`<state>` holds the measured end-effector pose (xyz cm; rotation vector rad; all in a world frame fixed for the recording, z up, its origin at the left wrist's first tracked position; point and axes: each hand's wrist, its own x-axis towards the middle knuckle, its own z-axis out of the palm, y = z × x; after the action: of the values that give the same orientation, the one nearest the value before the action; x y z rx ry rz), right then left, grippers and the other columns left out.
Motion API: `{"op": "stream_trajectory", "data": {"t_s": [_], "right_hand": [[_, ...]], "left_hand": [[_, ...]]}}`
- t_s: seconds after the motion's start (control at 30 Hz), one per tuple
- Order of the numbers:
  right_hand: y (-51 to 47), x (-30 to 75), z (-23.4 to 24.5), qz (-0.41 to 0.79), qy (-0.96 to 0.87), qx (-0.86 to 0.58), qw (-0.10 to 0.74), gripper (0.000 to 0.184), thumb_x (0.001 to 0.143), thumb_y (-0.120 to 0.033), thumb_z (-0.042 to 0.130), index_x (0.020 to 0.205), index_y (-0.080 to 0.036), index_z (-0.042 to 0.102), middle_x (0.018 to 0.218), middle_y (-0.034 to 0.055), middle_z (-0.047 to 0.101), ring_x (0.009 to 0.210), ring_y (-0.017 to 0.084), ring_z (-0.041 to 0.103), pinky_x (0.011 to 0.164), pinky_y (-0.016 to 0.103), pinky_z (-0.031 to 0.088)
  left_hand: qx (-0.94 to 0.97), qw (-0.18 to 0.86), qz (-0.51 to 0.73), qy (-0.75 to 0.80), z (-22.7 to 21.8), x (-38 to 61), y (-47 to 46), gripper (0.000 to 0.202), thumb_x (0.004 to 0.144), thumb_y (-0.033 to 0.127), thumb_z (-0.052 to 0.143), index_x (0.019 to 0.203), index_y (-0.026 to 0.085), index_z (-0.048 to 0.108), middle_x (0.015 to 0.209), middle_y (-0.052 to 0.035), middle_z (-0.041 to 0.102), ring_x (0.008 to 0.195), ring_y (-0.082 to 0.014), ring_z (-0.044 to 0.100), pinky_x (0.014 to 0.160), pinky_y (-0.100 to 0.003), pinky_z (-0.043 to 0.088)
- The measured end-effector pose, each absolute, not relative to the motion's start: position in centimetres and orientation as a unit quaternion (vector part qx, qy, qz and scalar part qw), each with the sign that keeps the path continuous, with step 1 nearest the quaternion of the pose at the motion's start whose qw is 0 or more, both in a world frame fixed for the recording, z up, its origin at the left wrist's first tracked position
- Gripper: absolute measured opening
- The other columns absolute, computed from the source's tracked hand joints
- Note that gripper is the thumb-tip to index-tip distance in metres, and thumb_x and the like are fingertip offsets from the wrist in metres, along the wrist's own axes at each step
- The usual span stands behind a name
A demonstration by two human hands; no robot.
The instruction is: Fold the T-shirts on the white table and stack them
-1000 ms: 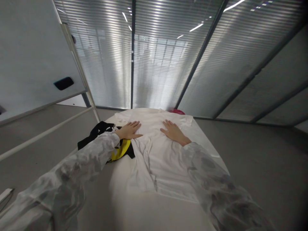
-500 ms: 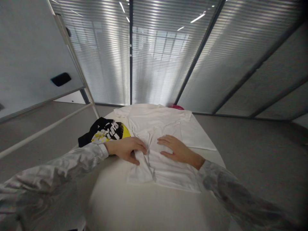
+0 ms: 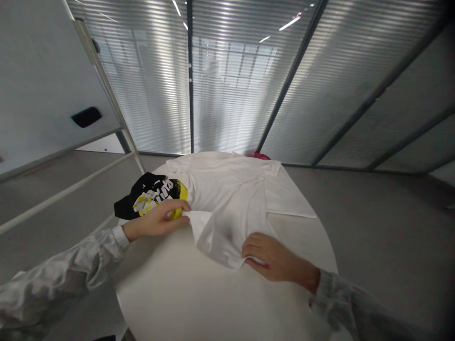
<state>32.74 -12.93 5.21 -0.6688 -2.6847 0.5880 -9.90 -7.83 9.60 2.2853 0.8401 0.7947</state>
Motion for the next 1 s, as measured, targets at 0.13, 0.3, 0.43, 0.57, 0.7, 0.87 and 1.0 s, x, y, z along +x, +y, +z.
{"op": "stream_trajectory", "data": {"t_s": [0.13,0.3,0.43,0.57,0.7,0.87,1.0], "right_hand": [[-12.8,33.0,6.0,0.230,-0.911,-0.261,0.222,0.013,0.098,-0.021,0.064,0.110,-0.027,0.061,0.100,0.0075,0.072,0.092,0.025,0.066,0.086,0.042,0.054],[-13.0,32.6,6.4,0.227,-0.928,-0.232,0.183,0.019,0.089,-0.016,0.065,0.104,-0.027,0.059,0.095,0.0057,0.071,0.088,0.025,0.065,0.085,0.041,0.052],[-13.1,32.0,6.2,0.218,-0.946,-0.200,0.135,0.021,0.083,-0.014,0.064,0.099,-0.026,0.060,0.091,0.0038,0.070,0.085,0.023,0.064,0.083,0.039,0.050],[-13.1,31.9,6.3,0.212,-0.949,-0.195,0.128,0.018,0.084,-0.014,0.065,0.098,-0.026,0.062,0.088,0.0038,0.071,0.083,0.023,0.065,0.081,0.038,0.049],[-13.3,31.9,7.1,0.211,-0.950,-0.196,0.122,0.010,0.097,-0.016,0.064,0.101,-0.025,0.067,0.092,0.0054,0.074,0.088,0.023,0.068,0.084,0.039,0.051],[-14.0,32.0,8.8,0.235,-0.939,-0.193,0.163,0.012,0.104,-0.017,0.061,0.106,-0.026,0.068,0.108,0.0078,0.079,0.097,0.023,0.072,0.091,0.040,0.054],[-14.9,32.2,9.1,0.256,-0.929,-0.214,0.159,0.013,0.102,-0.017,0.062,0.106,-0.026,0.069,0.096,0.0063,0.078,0.091,0.023,0.072,0.089,0.040,0.055]], "left_hand": [[0.861,0.250,0.303,0.323,10.5,-11.1,-8.1,0.014,0.105,0.037,0.064,0.104,0.023,0.063,0.105,-0.0087,0.074,0.099,-0.0240,0.069,0.092,-0.038,0.055],[0.925,0.233,0.179,0.241,10.2,-11.0,-9.4,0.028,0.081,0.020,0.078,0.103,0.026,0.062,0.083,-0.0006,0.067,0.082,-0.0225,0.064,0.086,-0.038,0.050],[0.933,0.263,0.105,0.222,9.2,-10.6,-10.4,0.056,0.073,0.007,0.079,0.124,0.030,0.069,0.076,0.0022,0.067,0.081,-0.0237,0.066,0.090,-0.039,0.050],[0.929,0.299,0.104,0.193,9.2,-10.0,-11.1,0.035,0.071,0.007,0.085,0.097,0.027,0.072,0.103,-0.0055,0.075,0.099,-0.0262,0.071,0.095,-0.039,0.053],[0.901,0.376,0.112,0.183,10.0,-9.6,-11.8,0.034,0.077,0.004,0.084,0.099,0.026,0.071,0.117,-0.0078,0.077,0.106,-0.0245,0.074,0.095,-0.034,0.057],[0.876,0.442,0.109,0.160,11.0,-9.4,-12.5,0.029,0.086,-0.001,0.075,0.096,0.027,0.070,0.099,-0.0045,0.080,0.094,-0.0209,0.077,0.094,-0.032,0.058],[0.852,0.499,0.071,0.144,11.3,-9.6,-13.1,0.025,0.092,0.002,0.067,0.099,0.025,0.071,0.098,-0.0050,0.080,0.090,-0.0196,0.077,0.088,-0.030,0.059]]}}
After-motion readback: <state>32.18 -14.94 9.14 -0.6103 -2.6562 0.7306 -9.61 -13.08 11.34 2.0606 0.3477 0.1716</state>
